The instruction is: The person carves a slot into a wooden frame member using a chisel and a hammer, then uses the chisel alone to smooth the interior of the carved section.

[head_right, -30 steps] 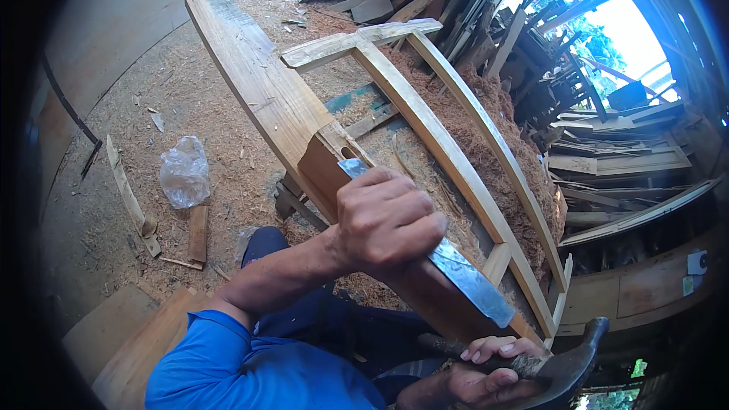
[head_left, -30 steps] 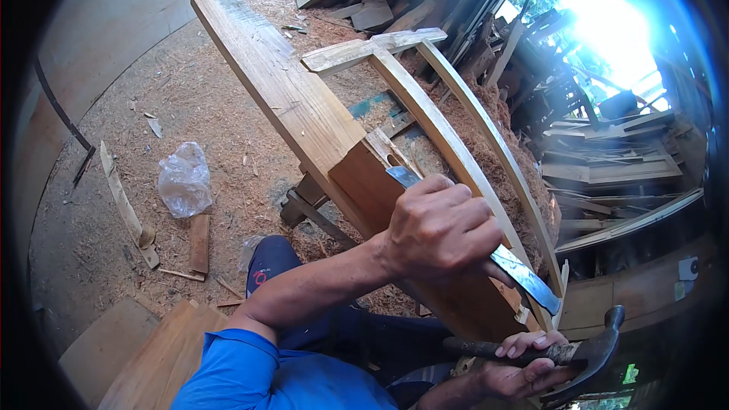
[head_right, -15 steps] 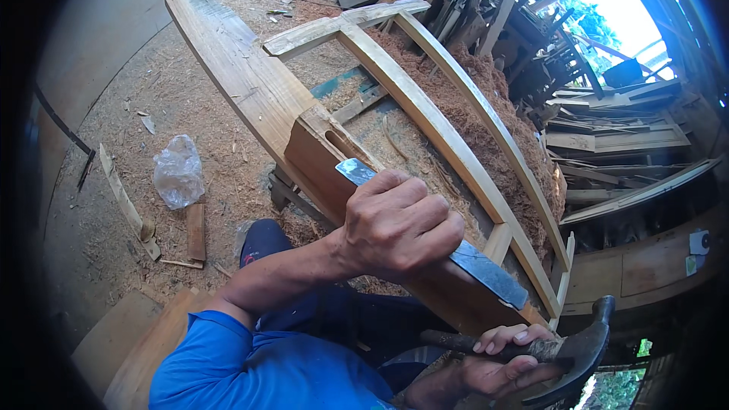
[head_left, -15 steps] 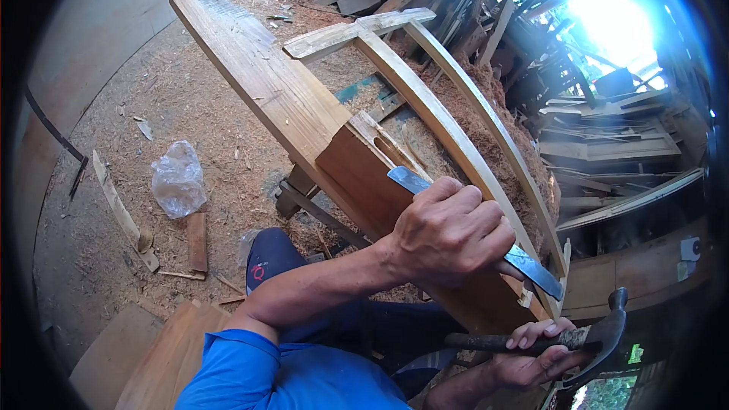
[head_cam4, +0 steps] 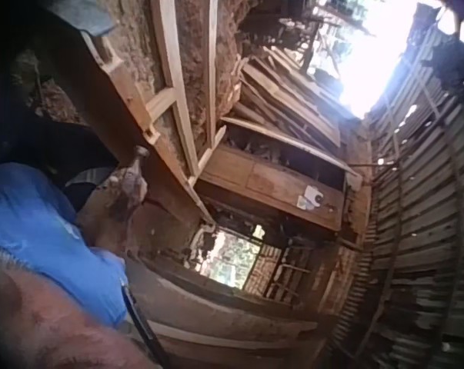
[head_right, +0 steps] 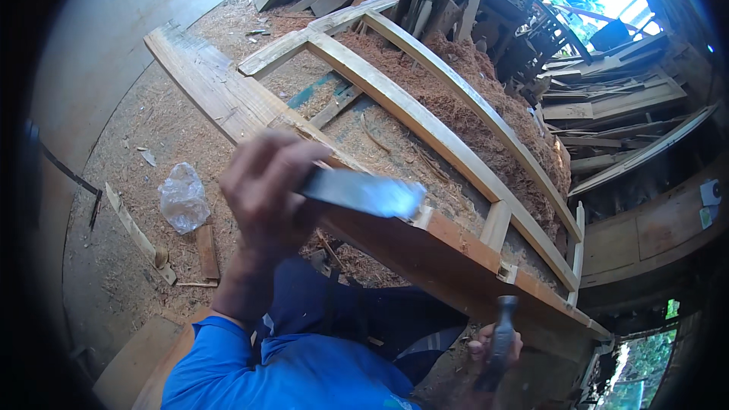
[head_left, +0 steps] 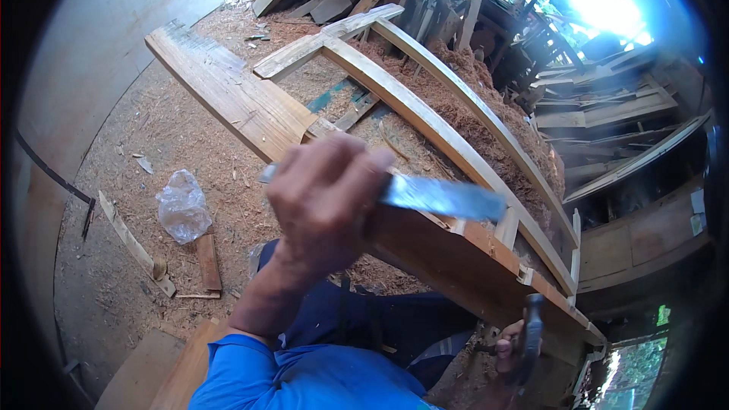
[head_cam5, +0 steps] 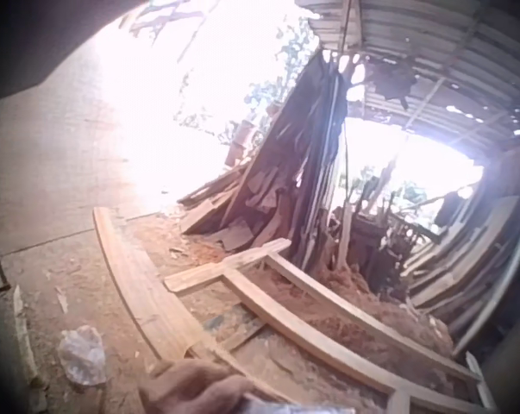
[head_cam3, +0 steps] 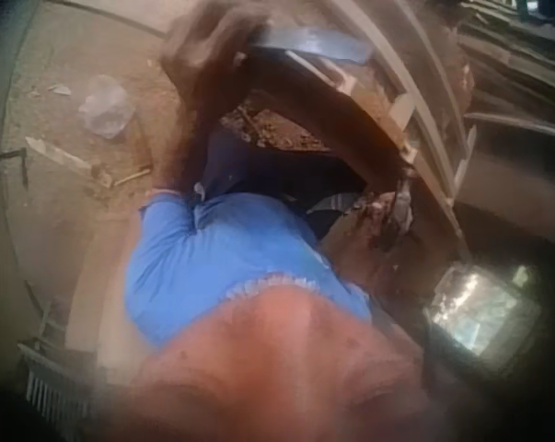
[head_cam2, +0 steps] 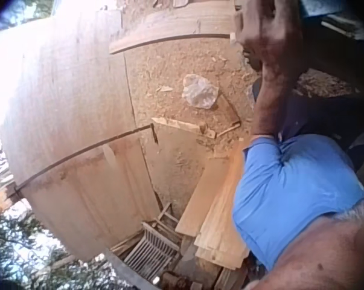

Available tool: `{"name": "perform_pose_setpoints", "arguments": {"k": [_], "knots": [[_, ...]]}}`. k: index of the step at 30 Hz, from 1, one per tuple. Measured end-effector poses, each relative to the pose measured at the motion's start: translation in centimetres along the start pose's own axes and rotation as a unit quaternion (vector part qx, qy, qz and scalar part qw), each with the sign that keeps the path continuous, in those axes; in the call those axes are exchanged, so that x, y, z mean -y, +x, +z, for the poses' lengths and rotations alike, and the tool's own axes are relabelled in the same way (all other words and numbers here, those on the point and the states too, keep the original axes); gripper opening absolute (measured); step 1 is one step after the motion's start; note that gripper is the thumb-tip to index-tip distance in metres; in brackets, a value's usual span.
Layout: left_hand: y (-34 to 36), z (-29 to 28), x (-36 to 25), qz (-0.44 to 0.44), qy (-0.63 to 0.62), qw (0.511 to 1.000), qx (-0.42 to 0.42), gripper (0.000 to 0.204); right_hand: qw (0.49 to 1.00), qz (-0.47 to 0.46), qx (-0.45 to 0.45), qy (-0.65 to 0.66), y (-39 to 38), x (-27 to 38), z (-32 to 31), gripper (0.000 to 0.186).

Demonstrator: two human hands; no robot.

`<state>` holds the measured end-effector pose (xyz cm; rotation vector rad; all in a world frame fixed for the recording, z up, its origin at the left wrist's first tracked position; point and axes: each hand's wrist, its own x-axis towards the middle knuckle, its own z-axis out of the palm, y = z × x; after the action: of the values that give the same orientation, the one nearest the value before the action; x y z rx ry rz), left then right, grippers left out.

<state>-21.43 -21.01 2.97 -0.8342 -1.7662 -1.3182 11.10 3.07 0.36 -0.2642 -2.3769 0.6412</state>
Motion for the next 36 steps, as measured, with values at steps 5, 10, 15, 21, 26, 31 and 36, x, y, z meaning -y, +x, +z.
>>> {"name": "perform_pose_setpoints", "arguments": {"k": [5,10,15,21,26,31,36], "knots": [[3.8,-2.5,1.0,-0.124,0.094,0.988,0.019,0.03,0.969,0.193,0.072,-0.133,-14.2,-7.9,0.9,0.034],[1.4,-3.1,7.7,-0.207,0.133,0.953,0.178,0.051,0.868,0.487,-0.026,-0.092,-30.7,-18.2,2.5,0.029],[1.7,-2.4,7.6,-0.466,-0.18,0.842,0.204,0.051,0.739,0.615,0.147,-0.231,-40.8,-23.0,4.8,0.035],[1.4,-4.0,6.4,-0.419,-0.105,0.873,0.227,0.051,0.773,0.542,0.208,-0.257,-42.2,-24.6,8.1,0.037],[-0.9,-2.8,-3.9,0.049,0.216,0.953,0.206,0.02,0.931,0.28,-0.074,-0.223,-24.5,-16.5,3.1,0.044],[-7.1,2.6,-9.5,0.201,-0.046,0.823,0.53,0.017,0.968,-0.199,0.024,-0.152,1.1,5.4,-2.5,0.062],[-4.5,2.0,-9.2,0.181,-0.034,0.804,0.565,0.015,0.964,-0.021,0.259,0.059,6.3,6.8,4.6,0.058]]}}
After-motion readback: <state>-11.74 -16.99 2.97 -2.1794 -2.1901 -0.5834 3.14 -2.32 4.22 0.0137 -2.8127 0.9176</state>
